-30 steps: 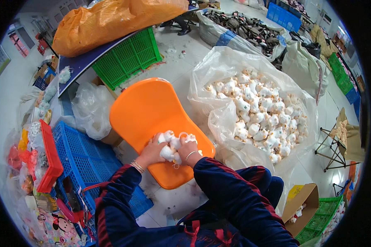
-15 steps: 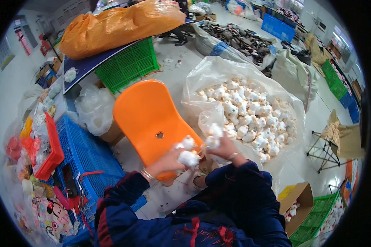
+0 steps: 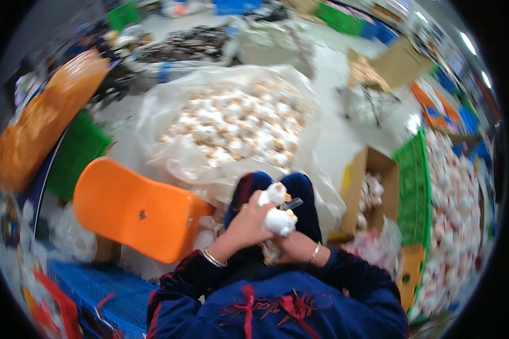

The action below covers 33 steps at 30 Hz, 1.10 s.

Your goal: The person sits on the floor and ties red ribbons around the necks of small white plush toys. They pick up each toy, wrap the ribbon, and tie a bow by hand, then place the finished toy aside.

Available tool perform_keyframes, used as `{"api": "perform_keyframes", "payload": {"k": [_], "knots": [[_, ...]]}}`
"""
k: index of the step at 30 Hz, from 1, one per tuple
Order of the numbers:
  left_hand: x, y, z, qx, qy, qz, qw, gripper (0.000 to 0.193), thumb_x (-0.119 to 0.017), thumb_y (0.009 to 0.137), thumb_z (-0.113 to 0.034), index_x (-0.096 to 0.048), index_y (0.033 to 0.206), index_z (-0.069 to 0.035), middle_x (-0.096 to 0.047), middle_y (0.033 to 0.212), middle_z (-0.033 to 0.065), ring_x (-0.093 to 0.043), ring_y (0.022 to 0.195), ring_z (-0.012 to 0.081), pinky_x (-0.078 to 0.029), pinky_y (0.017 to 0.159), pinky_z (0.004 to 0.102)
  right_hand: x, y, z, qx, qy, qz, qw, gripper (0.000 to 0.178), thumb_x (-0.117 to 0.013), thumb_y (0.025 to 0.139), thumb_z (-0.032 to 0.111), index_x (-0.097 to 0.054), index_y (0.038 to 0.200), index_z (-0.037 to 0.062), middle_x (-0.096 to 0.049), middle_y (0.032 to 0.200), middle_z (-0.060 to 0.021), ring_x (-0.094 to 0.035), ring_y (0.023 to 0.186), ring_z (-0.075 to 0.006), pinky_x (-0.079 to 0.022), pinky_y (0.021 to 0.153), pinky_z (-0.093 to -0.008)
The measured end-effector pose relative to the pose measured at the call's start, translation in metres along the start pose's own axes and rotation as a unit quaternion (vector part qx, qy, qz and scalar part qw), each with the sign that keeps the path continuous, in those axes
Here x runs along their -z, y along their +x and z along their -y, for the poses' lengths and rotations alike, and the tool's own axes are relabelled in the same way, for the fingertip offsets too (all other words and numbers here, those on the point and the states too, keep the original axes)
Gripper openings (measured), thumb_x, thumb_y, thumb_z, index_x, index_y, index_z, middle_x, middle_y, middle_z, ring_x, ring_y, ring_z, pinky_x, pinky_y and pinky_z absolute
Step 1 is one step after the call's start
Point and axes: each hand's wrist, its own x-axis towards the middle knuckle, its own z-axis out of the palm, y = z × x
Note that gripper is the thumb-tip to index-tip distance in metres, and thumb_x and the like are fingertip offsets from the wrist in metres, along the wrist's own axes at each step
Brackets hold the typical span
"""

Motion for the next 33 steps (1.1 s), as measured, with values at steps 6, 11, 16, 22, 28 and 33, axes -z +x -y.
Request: {"api": "perform_keyframes", "payload": {"k": [6, 11, 16, 22, 28, 33], "knots": [[-0.017, 0.027, -0.015, -0.093, 0.097, 0.014, 0.991, 0.053, -0.081, 0.068, -0.026, -0.068, 0.115, -0.003, -0.057, 0.119, 0.0224, -0.055, 0.11, 0.0425, -0.044, 0.1, 0.0535, 0.013, -0.071, 0.041, -0.056, -0.041, -0.114, 0.991, 0.052, -0.081, 0.08, 0.033, -0.064, 0.121, 0.0061, -0.049, 0.141, -0.0264, -0.058, 0.117, -0.0426, -0.05, 0.097, -0.0503], [-0.042, 0.014, -0.042, -0.07, 0.109, 0.148, 0.98, 0.09, -0.09, 0.067, -0.036, -0.051, 0.141, -0.005, -0.029, 0.155, 0.0342, -0.026, 0.145, 0.0536, -0.028, 0.119, 0.0569, 0.016, -0.147, 0.025, -0.184, 0.135, -0.214, 0.95, 0.042, -0.074, 0.088, 0.028, -0.062, 0.118, 0.0022, -0.061, 0.124, -0.0195, -0.061, 0.113, -0.0387, -0.05, 0.098, -0.0445], [-0.039, 0.008, 0.002, -0.028, -0.021, 0.126, 0.991, 0.069, -0.067, 0.089, -0.044, -0.054, 0.143, -0.003, -0.027, 0.162, 0.0283, -0.024, 0.15, 0.0458, -0.022, 0.122, 0.051, 0.01, -0.236, -0.003, -0.403, 0.086, -0.335, 0.847, 0.021, -0.069, 0.093, 0.02, -0.07, 0.101, 0.0, -0.071, 0.092, -0.0164, -0.07, 0.085, -0.029, -0.055, 0.078, -0.0384], [-0.012, 0.02, 0.007, -0.016, -0.102, 0.09, 0.991, 0.059, -0.05, 0.1, -0.046, -0.057, 0.142, -0.005, -0.042, 0.158, 0.0177, -0.034, 0.149, 0.0353, -0.022, 0.123, 0.0462, -0.004, -0.363, -0.053, -0.707, 0.014, -0.269, 0.653, 0.04, -0.079, 0.081, 0.038, -0.073, 0.099, 0.0029, -0.07, 0.086, -0.0242, -0.07, 0.088, -0.0407, -0.055, 0.079, -0.0471], [-0.016, 0.036, -0.002, -0.007, -0.144, 0.09, 0.985, 0.049, -0.065, 0.091, -0.022, -0.06, 0.136, -0.003, -0.05, 0.151, 0.0171, -0.041, 0.145, 0.0338, -0.031, 0.119, 0.0456, -0.074, -0.388, -0.087, -0.726, -0.05, -0.293, 0.621, 0.031, -0.074, 0.086, 0.031, -0.076, 0.102, 0.0056, -0.073, 0.088, -0.0219, -0.073, 0.092, -0.0323, -0.056, 0.083, -0.0437], [-0.019, 0.033, 0.001, -0.018, -0.112, 0.1, 0.988, 0.039, -0.067, 0.088, -0.014, -0.063, 0.125, -0.001, -0.053, 0.148, 0.0173, -0.044, 0.142, 0.0333, -0.034, 0.117, 0.045, 0.01, -0.406, -0.044, -0.672, -0.013, -0.356, 0.65, 0.025, -0.066, 0.09, 0.025, -0.077, 0.101, 0.005, -0.073, 0.087, -0.0209, -0.073, 0.083, -0.0333, -0.056, 0.077, -0.0431]]}}
